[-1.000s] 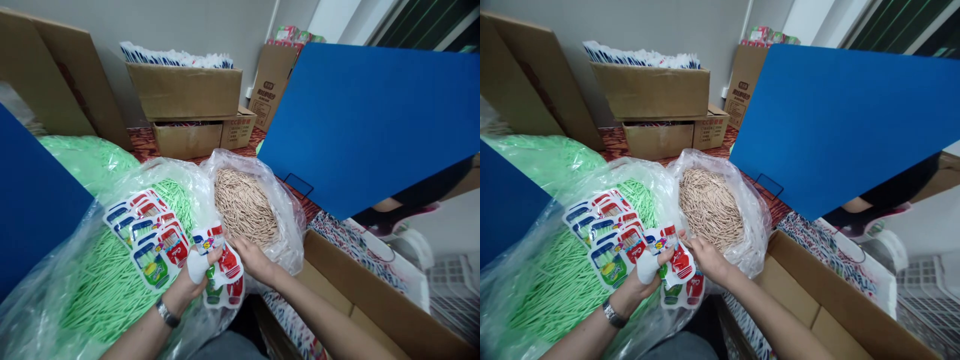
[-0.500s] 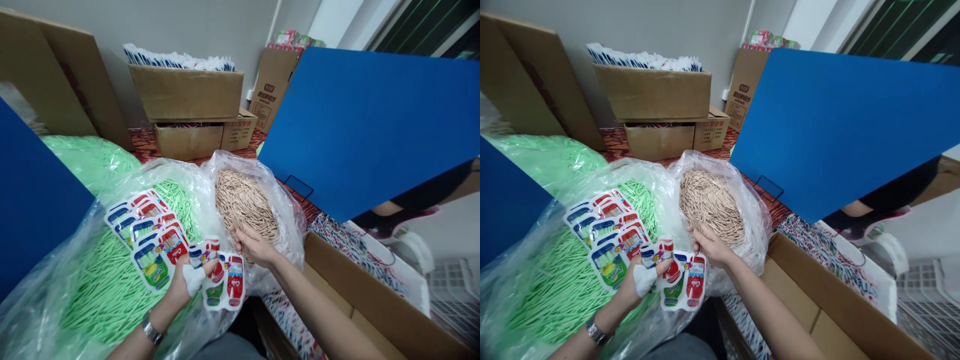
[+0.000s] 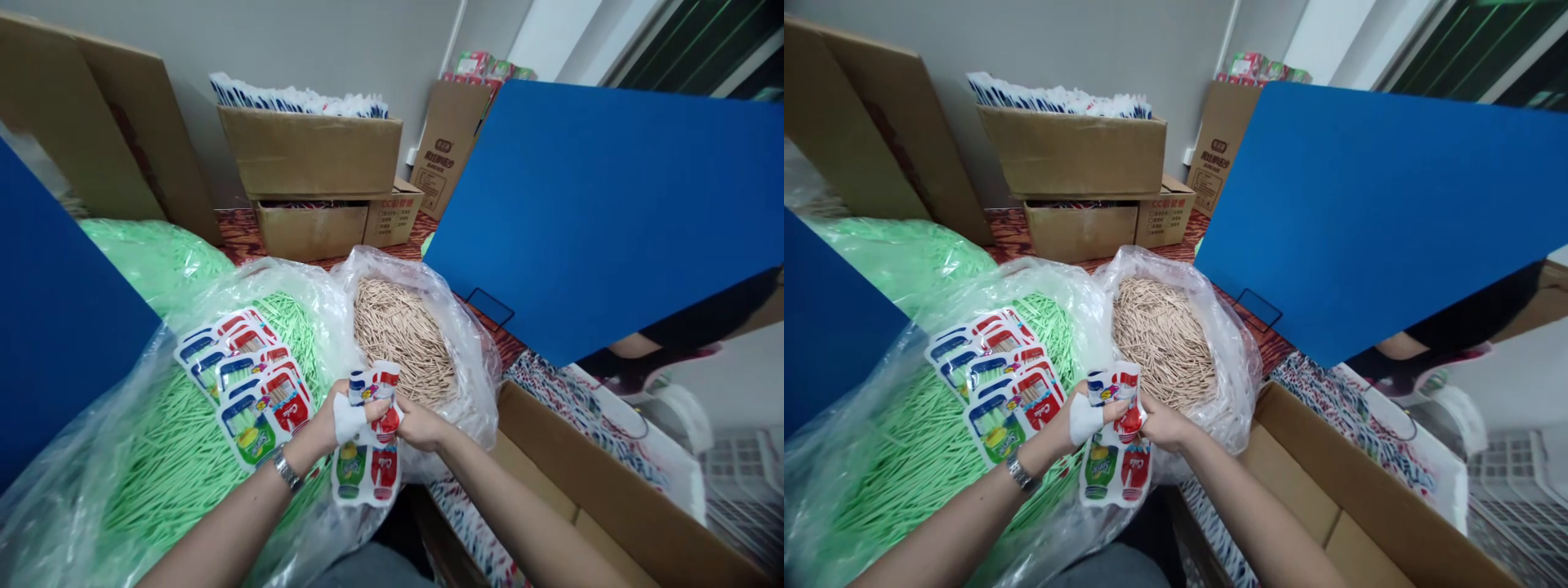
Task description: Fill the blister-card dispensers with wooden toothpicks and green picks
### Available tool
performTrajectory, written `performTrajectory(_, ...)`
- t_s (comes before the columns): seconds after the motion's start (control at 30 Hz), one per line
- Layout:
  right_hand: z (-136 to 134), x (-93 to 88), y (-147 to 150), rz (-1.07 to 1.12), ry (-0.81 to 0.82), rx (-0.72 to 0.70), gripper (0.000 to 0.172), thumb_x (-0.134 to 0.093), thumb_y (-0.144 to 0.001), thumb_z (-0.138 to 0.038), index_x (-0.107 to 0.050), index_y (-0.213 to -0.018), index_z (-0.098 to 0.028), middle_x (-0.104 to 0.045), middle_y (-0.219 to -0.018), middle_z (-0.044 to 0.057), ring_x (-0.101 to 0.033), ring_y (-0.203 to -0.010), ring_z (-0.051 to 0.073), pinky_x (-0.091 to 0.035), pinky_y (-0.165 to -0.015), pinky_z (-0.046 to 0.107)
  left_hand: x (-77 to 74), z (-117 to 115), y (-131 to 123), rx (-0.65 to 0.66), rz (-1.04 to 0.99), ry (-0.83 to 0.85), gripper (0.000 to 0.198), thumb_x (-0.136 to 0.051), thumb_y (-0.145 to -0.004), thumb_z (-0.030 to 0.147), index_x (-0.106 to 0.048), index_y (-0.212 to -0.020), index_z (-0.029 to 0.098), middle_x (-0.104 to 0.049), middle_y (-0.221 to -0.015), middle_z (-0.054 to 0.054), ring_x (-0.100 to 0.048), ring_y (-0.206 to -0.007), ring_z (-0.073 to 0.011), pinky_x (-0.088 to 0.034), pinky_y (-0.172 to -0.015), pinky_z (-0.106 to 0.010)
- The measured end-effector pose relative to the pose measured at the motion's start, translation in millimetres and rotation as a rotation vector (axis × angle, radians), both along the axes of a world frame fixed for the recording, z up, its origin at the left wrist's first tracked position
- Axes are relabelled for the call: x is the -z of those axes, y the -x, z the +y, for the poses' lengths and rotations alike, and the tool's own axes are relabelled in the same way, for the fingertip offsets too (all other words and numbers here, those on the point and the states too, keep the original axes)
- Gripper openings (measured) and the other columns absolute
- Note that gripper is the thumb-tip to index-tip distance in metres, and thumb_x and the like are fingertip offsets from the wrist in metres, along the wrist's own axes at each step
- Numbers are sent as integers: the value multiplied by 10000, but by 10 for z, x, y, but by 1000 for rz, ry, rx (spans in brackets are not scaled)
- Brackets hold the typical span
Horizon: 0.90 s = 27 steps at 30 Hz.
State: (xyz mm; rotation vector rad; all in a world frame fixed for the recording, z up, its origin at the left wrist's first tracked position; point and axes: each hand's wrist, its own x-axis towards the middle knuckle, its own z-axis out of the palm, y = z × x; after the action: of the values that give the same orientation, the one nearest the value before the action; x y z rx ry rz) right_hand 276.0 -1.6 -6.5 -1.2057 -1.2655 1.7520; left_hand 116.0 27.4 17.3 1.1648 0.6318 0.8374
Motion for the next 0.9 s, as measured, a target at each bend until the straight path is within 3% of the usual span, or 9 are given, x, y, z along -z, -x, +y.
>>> performTrajectory(0.1,32,7,-53,41,38,18,243,-687,-734,-366,-600,-879,-193,-568,-637,-42,-462,-493,75,-363,-445,186,-58,-20,-4,-21,-15,35,207,-746,-698,276,-708,-820,114,-708,-745,-57,-640,-642,-181,-525,-618,-289)
performTrajectory(0.2,100,4,-136,111,95,79,331,-660,-765,-483,-564,-917,-205,-560,-657,-43,-466,-484,67,-346,-429,175,-116,-76,96,-191,10,22,217,-758,-673,239,-713,-858,135,-717,-796,-56,-654,-727,-197,-533,-718,-319)
performTrajectory(0.27,156,-25,-172,168,119,195,387,-679,-736,-526,-550,-898,-200,-527,-651,-51,-470,-492,63,-335,-427,167,-85,-128,188,-313,85,13,194,-781,-632,206,-713,-799,134,-714,-756,-51,-646,-715,-204,-527,-712,-315)
performTrajectory(0.37,221,-142,-143,263,96,350,419,-721,-693,-518,-531,-884,-196,-502,-673,-54,-495,-533,71,-371,-458,179,55,-228,282,-373,221,20,144,-794,-607,199,-676,-645,125,-675,-630,-30,-610,-622,-193,-503,-615,-287)
performTrajectory(0.47,232,-350,-5,325,-45,440,384,-669,-748,-520,-500,-899,-210,-505,-687,-48,-524,-576,93,-430,-520,220,186,-335,291,-367,264,46,171,-783,-637,236,-661,-654,119,-653,-626,-19,-581,-588,-169,-470,-579,-266)
performTrajectory(0.63,159,-681,308,275,-489,542,231,-453,-918,-470,-454,-952,-242,-511,-689,-35,-577,-687,140,-499,-756,350,249,-427,259,-404,250,-21,197,-768,-678,292,-670,-738,132,-636,-658,-9,-547,-596,-155,-431,-572,-246)
performTrajectory(0.73,128,-724,450,231,-639,554,197,-393,-948,-438,-438,-957,-247,-510,-707,-21,-595,-746,163,-493,-812,395,240,-437,272,-440,316,-170,201,-770,-679,284,-629,-626,151,-573,-599,13,-489,-561,-133,-383,-553,-231)
performTrajectory(0.9,118,-635,565,71,-758,535,205,-366,-958,-427,-452,-929,-243,-528,-753,-3,-585,-832,175,-459,-874,408,171,-444,290,-486,434,-349,276,-747,-700,284,-564,-532,165,-480,-546,30,-420,-525,-117,-320,-526,-230)
